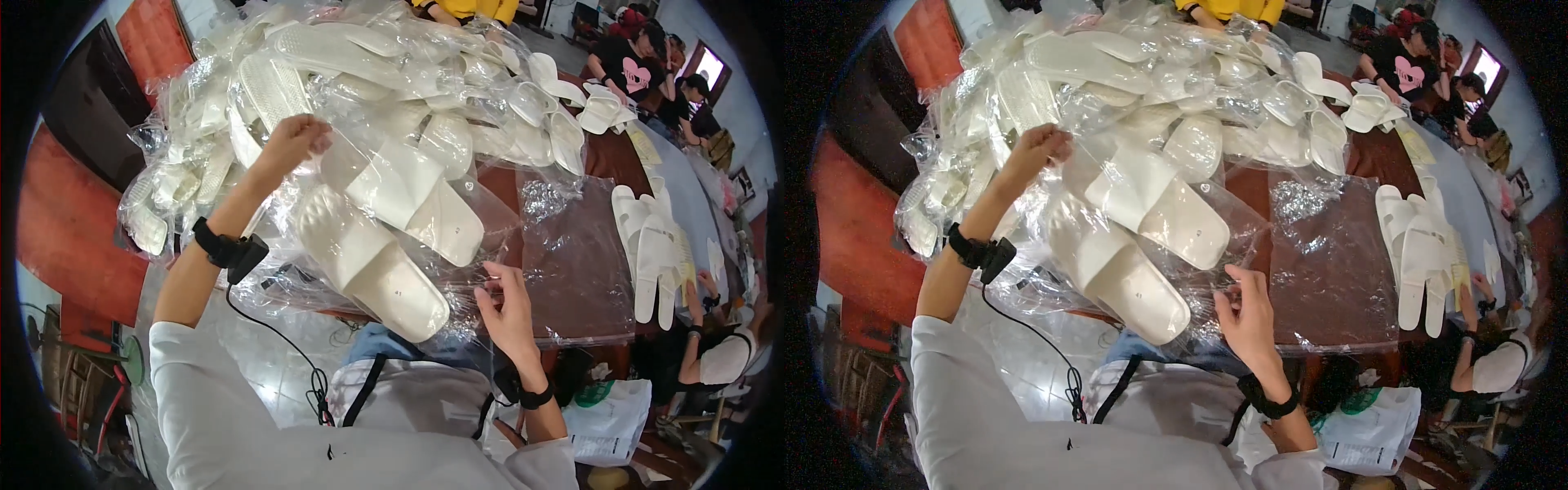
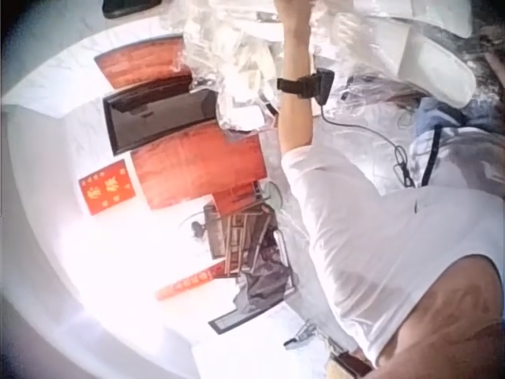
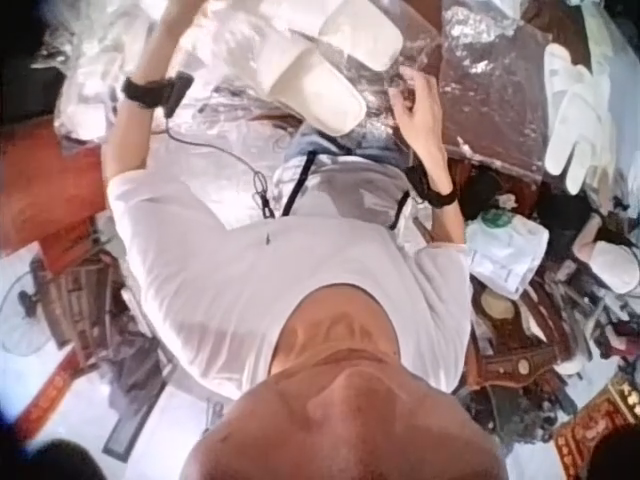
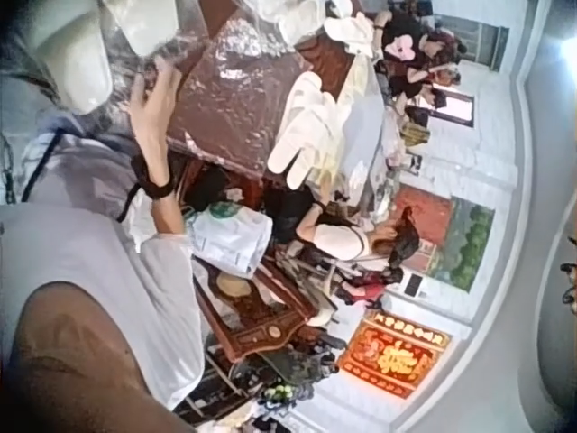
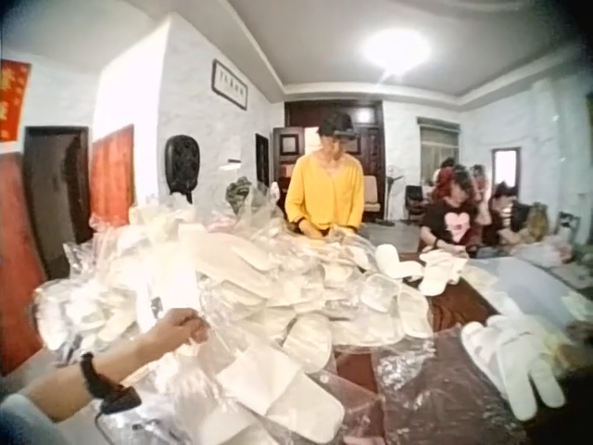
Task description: Pairing and placing various styles of sandals and slippers into plastic bags.
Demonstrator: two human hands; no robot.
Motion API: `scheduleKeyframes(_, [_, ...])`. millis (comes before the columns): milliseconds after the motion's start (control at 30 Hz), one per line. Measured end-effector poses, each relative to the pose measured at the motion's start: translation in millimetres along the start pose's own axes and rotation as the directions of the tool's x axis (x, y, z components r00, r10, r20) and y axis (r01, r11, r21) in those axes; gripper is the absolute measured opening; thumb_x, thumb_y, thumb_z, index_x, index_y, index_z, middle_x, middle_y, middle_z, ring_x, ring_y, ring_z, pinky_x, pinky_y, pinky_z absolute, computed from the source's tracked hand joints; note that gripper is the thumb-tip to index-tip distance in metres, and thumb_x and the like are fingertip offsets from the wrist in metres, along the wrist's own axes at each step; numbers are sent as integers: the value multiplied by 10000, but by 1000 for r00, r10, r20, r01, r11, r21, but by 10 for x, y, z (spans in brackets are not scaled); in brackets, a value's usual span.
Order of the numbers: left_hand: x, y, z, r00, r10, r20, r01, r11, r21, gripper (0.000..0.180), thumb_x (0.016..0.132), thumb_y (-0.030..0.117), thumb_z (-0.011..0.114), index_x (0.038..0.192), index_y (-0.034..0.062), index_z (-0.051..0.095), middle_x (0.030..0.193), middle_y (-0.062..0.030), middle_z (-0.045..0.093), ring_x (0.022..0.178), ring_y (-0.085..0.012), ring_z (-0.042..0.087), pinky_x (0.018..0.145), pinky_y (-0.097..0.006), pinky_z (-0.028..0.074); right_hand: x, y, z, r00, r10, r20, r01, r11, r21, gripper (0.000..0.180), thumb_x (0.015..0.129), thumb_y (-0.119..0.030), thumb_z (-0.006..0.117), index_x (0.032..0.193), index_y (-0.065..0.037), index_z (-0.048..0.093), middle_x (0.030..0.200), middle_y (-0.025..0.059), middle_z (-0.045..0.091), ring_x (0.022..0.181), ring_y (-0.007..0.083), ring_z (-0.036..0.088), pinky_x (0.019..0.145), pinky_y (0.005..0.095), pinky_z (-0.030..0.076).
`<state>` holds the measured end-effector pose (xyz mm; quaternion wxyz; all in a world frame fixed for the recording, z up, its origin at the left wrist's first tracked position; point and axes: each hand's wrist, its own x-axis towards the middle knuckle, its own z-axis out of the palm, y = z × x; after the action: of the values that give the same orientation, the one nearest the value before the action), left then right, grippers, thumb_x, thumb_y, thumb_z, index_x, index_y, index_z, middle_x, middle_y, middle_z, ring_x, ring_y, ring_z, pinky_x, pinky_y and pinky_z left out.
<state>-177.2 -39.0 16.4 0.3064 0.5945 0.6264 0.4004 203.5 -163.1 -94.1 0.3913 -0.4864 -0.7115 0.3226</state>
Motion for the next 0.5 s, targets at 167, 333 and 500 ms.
scheduleKeyframes(167, [1, 187, -54, 998, 30, 51, -2, 879, -477, 223, 1019, 130, 409, 1124, 25, 575, 872, -20, 629, 706, -81, 562, 641, -228, 462, -12, 129, -55, 1000, 30, -1, -30, 999, 25, 334, 877, -39, 612, 1203, -23, 541, 1032, 110, 573, 831, 180, 605, 658, 280, 495])
scheduleKeyframes(333, [36, 309, 60, 998, 48, 41, -17, 832, -554, 210, 1000, 107, 407, 1161, 64, 534, 845, 10, 584, 644, -45, 481, 585, -180, 412, 194, 91, 27, 990, 83, 112, -96, 988, 118, 361, 884, 3, 585, 1244, -18, 560, 1036, 117, 605, 879, 159, 608, 718, 273, 495])
scheduleKeyframes(500, [185, 144, 99, 1000, -19, 6, 20, 863, -504, 219, 986, 167, 457, 1101, 42, 596, 839, -46, 632, 591, -68, 475, 539, -203, 386, 367, -213, 199, 992, -75, 103, 26, 913, 406, 340, 859, -32, 663, 1198, -52, 654, 1243, 168, 600, 1121, 219, 592, 951, 297, 442])
